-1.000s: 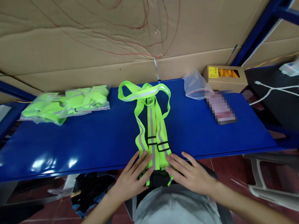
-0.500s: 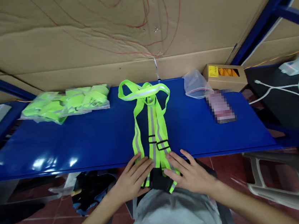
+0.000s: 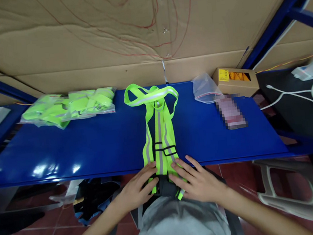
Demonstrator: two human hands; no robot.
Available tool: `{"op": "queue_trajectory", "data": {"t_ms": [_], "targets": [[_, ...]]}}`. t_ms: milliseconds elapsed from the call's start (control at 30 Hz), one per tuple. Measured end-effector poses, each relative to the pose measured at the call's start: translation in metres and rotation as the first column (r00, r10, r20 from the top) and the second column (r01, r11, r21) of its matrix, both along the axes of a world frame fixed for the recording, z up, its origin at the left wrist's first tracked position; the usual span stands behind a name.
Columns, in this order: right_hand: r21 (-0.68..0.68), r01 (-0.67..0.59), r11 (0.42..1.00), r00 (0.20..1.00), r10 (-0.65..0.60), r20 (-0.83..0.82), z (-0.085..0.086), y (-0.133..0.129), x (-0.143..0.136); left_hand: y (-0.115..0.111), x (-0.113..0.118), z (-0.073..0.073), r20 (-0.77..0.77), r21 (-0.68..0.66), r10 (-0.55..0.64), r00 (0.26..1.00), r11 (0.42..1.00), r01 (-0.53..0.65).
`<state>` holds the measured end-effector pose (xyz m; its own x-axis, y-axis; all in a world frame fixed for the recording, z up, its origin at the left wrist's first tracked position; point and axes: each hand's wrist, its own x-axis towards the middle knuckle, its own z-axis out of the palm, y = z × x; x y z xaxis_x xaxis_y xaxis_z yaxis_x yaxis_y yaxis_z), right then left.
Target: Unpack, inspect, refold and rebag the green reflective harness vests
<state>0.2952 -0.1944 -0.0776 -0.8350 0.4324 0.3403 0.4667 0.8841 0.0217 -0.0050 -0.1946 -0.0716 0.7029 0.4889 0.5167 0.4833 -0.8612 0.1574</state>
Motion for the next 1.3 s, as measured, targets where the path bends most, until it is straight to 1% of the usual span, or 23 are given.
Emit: {"op": "queue_trajectory", "data": {"t_ms": [67,133,200,333,400,467,600,733,900,1000,1133,1200,1300], "targets": [[-0.023,0.001,1.0,1.0,-0.001,-0.003,0.002,0.0,0.0,0.0,0.0,0.0,0.012,0.022,-0.004,1.0,1.0,0.004],[-0.061,-0.002,0.998,1.0,0.001,-0.019,0.004,0.0,0.0,-0.001,0.0,-0.001,0.034,0.011,-0.004,0.999,1.0,0.004],[-0.109,-0.002,0.994,0.999,-0.004,-0.054,0.008,0.0,-0.002,-0.002,0.0,-0.002,0.078,-0.041,0.005,0.997,0.999,-0.002],[-0.189,0.008,0.982,0.991,-0.033,-0.133,0.015,0.0,-0.007,-0.003,0.003,-0.003,0.196,-0.185,0.038,0.98,0.983,-0.001],[-0.208,0.007,0.978,0.985,-0.042,-0.166,0.017,0.0,-0.01,-0.003,0.006,-0.001,0.212,-0.238,0.058,0.976,0.971,-0.006],[-0.213,0.003,0.977,0.977,-0.048,-0.206,0.018,0.001,-0.013,-0.002,0.008,0.002,0.21,-0.255,0.059,0.976,0.967,-0.004],[-0.223,0.007,0.975,0.953,-0.074,-0.294,0.022,0.002,-0.017,0.0,0.014,0.007,0.248,-0.227,0.061,0.967,0.974,-0.003],[-0.246,-0.003,0.969,0.931,-0.087,-0.355,0.024,0.004,-0.019,0.001,0.018,0.011,0.283,-0.216,0.134,0.95,0.974,-0.073],[-0.308,0.039,0.951,0.906,-0.163,-0.39,0.022,0.007,-0.022,0.001,0.023,0.011,0.196,-0.172,0.216,0.956,0.968,-0.184],[-0.33,0.044,0.943,0.895,-0.184,-0.407,0.022,0.009,-0.025,0.001,0.024,0.01,0.184,-0.12,0.242,0.953,0.968,-0.223],[-0.352,0.058,0.934,0.89,-0.209,-0.406,0.025,0.012,-0.026,0.0,0.017,0.012,0.107,-0.029,0.293,0.95,0.956,-0.291],[-0.348,0.053,0.936,0.902,-0.195,-0.386,0.026,0.015,-0.023,-0.002,0.011,0.013,0.065,0.005,0.278,0.958,0.96,-0.279],[-0.298,0.035,0.954,0.937,-0.135,-0.321,0.025,0.017,-0.02,-0.004,0.004,0.013,0.021,0.019,0.215,0.976,0.976,-0.216]]}}
